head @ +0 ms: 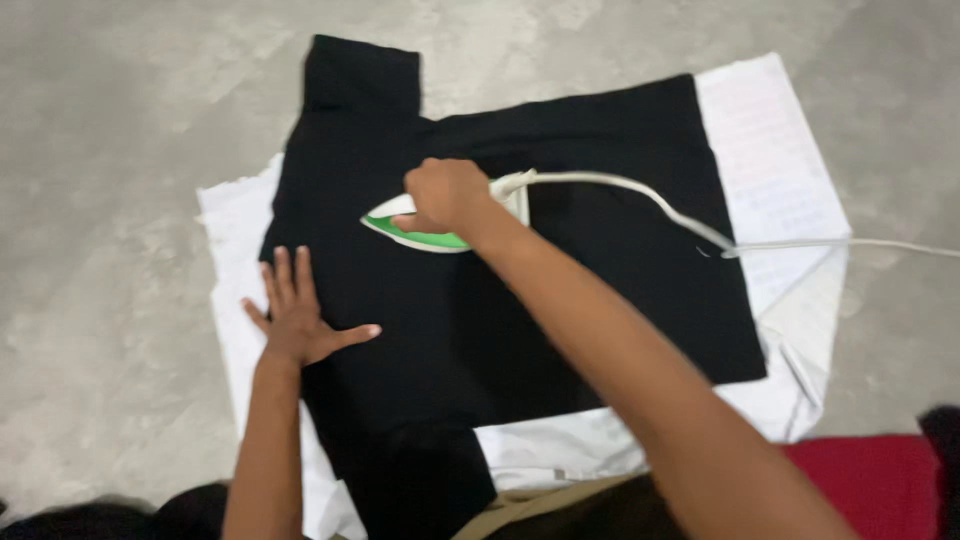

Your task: The person irons a black t-shirt laid out on a white cloth on the floor. They use a green and white iron to smooth the fabric, adjusting the shirt's position and flipping it over to iron different sections.

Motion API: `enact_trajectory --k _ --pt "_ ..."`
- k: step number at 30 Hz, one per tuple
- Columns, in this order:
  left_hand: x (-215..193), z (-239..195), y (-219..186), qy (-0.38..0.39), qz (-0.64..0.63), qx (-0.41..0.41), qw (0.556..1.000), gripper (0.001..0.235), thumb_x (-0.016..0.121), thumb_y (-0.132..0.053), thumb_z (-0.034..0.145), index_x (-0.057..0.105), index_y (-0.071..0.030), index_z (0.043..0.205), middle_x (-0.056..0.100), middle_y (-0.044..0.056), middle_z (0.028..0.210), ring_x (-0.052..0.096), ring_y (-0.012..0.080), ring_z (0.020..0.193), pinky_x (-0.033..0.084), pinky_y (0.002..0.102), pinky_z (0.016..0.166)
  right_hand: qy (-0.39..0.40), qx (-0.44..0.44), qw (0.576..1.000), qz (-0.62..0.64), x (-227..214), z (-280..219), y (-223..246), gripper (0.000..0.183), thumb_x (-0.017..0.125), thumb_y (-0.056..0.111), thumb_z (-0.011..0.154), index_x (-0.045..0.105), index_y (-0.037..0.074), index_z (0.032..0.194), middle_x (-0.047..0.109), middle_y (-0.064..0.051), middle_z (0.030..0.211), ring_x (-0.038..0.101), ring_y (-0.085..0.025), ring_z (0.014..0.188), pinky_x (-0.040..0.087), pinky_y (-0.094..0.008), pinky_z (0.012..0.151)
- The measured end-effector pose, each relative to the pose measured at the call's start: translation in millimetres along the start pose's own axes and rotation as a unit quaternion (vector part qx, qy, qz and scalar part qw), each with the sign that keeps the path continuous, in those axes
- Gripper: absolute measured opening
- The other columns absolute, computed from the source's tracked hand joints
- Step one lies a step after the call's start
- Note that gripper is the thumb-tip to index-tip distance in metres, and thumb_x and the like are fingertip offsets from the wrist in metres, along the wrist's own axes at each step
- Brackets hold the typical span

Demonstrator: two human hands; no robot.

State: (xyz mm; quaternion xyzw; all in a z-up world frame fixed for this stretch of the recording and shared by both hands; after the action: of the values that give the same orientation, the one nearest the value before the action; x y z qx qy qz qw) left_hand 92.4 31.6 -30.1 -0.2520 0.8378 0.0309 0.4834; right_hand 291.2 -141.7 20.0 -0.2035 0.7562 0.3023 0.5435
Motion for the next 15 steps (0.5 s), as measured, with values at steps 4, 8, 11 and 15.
enact_trajectory --k 4,8,11,15 --pt "3 2 0 0.003 0.000 -0.012 1.000 0.165 0.083 -0.085 0.048 -0.017 -0.032 0.168 -0.022 0.002 0.176 -0.020 0.0311 0.162 -0.003 0.075 0.124 0.042 0.042 0.998 -0.028 -30 -88 -99 0.068 0.064 0.069 0.087 0.080 0.005 0.104 0.079 -0.021 0.099 0.077 -0.043 0.097 0.061 -0.059 0.081" --pt "-1 2 -1 0.015 0.001 -0.025 1.000 0.165 0.083 -0.085 0.049 -0.018 -0.032 0.168 -0.025 0.001 0.176 -0.024 0.0297 0.161 -0.005 0.074 0.123 0.118 0.173 0.975 -0.070 -41 -171 -208 0.074 0.057 0.073 0.088 0.083 0.007 0.109 0.081 -0.022 0.107 0.076 -0.044 0.105 0.059 -0.057 0.089" --pt "6 4 4 0.024 0.013 -0.032 0.999 0.166 0.081 -0.086 0.049 -0.021 -0.032 0.168 -0.027 0.000 0.175 -0.024 0.0295 0.161 -0.005 0.074 0.123 0.155 0.213 0.961 -0.081 -31 -202 -231 0.076 0.056 0.076 0.085 0.084 0.011 0.112 0.082 -0.019 0.111 0.076 -0.042 0.109 0.058 -0.054 0.095" --pt "10 17 8 0.035 0.060 -0.034 0.997 0.169 0.078 -0.092 0.047 -0.023 -0.031 0.167 -0.028 0.001 0.175 -0.024 0.0302 0.161 0.000 0.076 0.124 0.149 0.156 0.974 -0.066 -27 -205 -165 0.075 0.059 0.074 0.086 0.083 0.007 0.107 0.081 -0.020 0.102 0.077 -0.041 0.101 0.060 -0.052 0.091"
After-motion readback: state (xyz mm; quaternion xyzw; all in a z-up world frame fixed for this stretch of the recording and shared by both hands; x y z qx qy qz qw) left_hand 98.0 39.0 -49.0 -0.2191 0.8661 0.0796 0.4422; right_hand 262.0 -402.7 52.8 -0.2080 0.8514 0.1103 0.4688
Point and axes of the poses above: each hand's wrist, its own z-axis towards the middle knuckle, its own x-axis out of the palm, y = z × x, the point moved 9 cm from there along z, towards the middle knuckle
